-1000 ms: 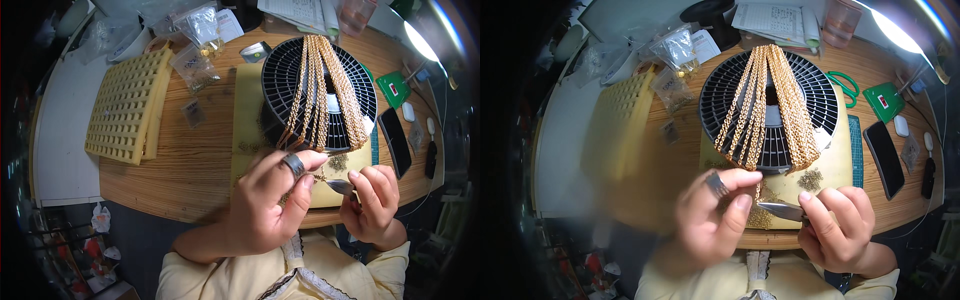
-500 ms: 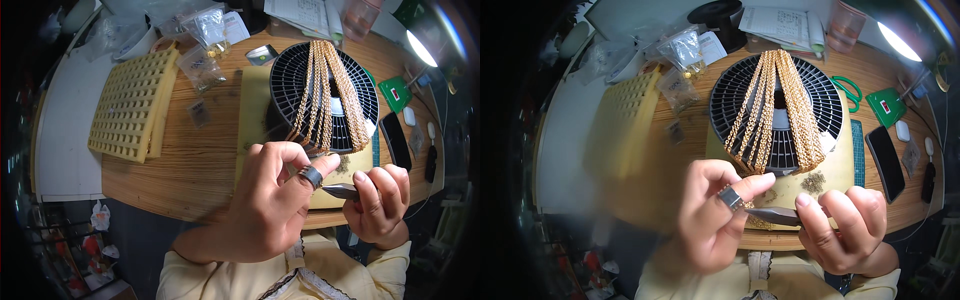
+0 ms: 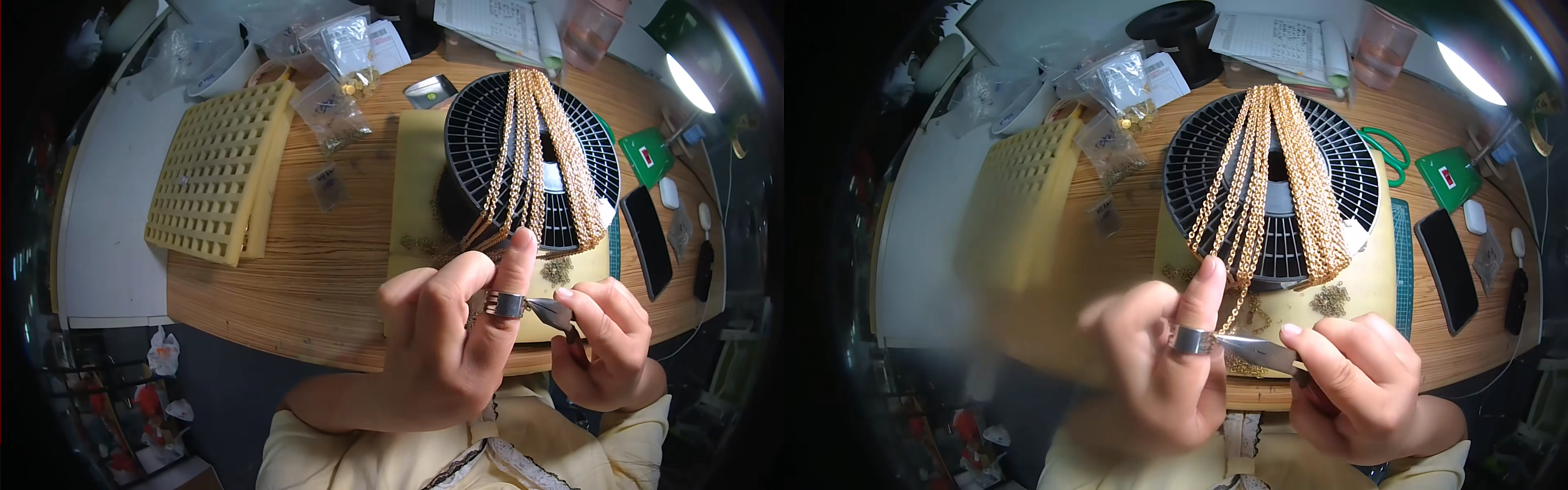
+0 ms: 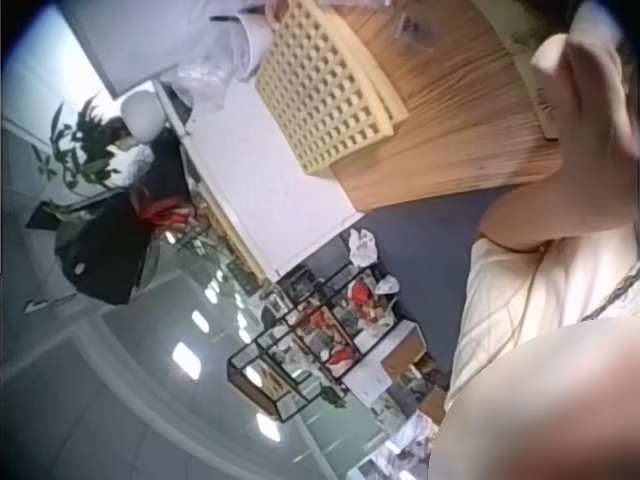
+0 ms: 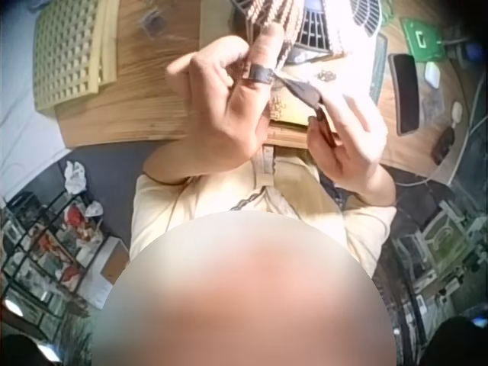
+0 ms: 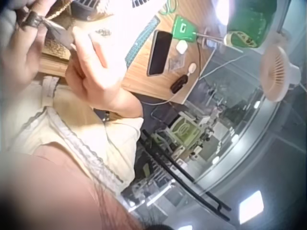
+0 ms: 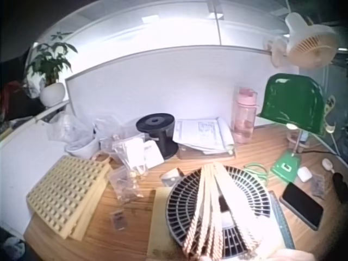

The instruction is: Assembling and cutting sections of gold jewelry chains at a workbench.

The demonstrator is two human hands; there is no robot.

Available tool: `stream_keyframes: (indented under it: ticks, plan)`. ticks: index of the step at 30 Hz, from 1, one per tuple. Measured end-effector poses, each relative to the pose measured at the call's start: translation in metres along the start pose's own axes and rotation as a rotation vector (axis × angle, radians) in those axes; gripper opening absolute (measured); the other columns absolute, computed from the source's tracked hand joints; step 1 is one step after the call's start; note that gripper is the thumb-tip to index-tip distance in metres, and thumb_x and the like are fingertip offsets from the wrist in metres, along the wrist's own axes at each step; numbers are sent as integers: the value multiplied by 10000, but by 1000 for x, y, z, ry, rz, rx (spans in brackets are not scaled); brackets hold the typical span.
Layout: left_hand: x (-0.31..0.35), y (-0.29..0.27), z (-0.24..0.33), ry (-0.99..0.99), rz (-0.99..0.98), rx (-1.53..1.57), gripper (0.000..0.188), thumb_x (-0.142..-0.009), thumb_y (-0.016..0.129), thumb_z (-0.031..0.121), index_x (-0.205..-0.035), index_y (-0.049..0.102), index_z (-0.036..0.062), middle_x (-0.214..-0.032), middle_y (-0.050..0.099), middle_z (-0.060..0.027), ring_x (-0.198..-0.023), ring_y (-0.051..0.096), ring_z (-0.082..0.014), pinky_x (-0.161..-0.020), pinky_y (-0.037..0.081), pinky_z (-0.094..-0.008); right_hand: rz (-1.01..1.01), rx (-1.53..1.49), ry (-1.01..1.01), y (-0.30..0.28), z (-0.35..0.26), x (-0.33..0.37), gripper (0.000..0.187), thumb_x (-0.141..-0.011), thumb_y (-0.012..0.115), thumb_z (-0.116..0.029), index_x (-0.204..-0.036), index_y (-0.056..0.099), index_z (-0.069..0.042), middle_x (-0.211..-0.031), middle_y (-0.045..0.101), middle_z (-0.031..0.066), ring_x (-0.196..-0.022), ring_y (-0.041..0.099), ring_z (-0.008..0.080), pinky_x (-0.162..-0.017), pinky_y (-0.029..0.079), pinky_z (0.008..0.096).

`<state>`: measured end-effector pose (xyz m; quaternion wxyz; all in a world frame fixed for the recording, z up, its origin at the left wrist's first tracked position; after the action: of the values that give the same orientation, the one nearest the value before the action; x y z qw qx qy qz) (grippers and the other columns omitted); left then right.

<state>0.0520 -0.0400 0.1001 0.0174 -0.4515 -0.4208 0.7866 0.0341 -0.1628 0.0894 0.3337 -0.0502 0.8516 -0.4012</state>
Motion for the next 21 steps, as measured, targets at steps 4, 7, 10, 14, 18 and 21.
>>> stream_keyframes:
  ticks: [4,7,10,14,18,21]
  plan:
    - [1,1,2,11,-57,-102,483,-792,563,-9,-1267,588,-89,-1013,465,-125,-870,444,-235,-753,391,-332,-26,-34,22,-1,0,-3,576,-548,653,-8,-1121,652,51,-859,602,126,-601,521,239,-555,439,322]
    - [1,4,-1,-15,-69,-40,478,-798,571,8,-1267,590,-86,-1005,474,-123,-882,442,-238,-761,386,-344,-9,3,30,-2,2,-1,568,-553,657,-4,-1118,652,49,-871,601,132,-630,531,251,-588,445,338]
    - [1,5,-7,-46,-67,-7,447,-828,581,47,-1257,598,-80,-996,484,-123,-870,444,-243,-803,369,-369,8,84,20,-3,4,0,562,-560,664,-1,-1120,650,42,-872,592,132,-684,536,262,-622,445,356]
    - [9,0,-19,-116,-108,72,268,-795,687,96,-1058,716,57,-901,504,-82,-835,449,-234,-785,361,-359,-109,142,131,-5,18,16,559,-590,672,16,-1148,633,23,-866,579,126,-729,527,277,-635,441,373]
    - [20,21,-25,-181,-170,200,96,-733,719,57,-738,623,46,-889,576,-68,-804,497,-276,-710,428,-369,-215,189,249,-6,31,34,510,-617,669,24,-1126,633,6,-880,592,129,-731,535,285,-635,446,384]
    - [32,53,-26,-189,-353,219,74,-686,694,59,-738,642,52,-915,591,-79,-897,512,-284,-748,463,-381,-273,236,314,-8,39,45,493,-627,673,15,-1118,637,-2,-887,598,130,-745,544,294,-649,450,390]
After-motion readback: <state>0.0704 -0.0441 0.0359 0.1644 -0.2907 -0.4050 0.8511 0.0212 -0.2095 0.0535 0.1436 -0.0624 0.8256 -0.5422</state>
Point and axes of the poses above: each hand's wrist, its own x-axis away from the middle knuckle, its own y-axis out of the palm, z = x × y, the point moved 10 cm from there along -x, towards the middle knuckle
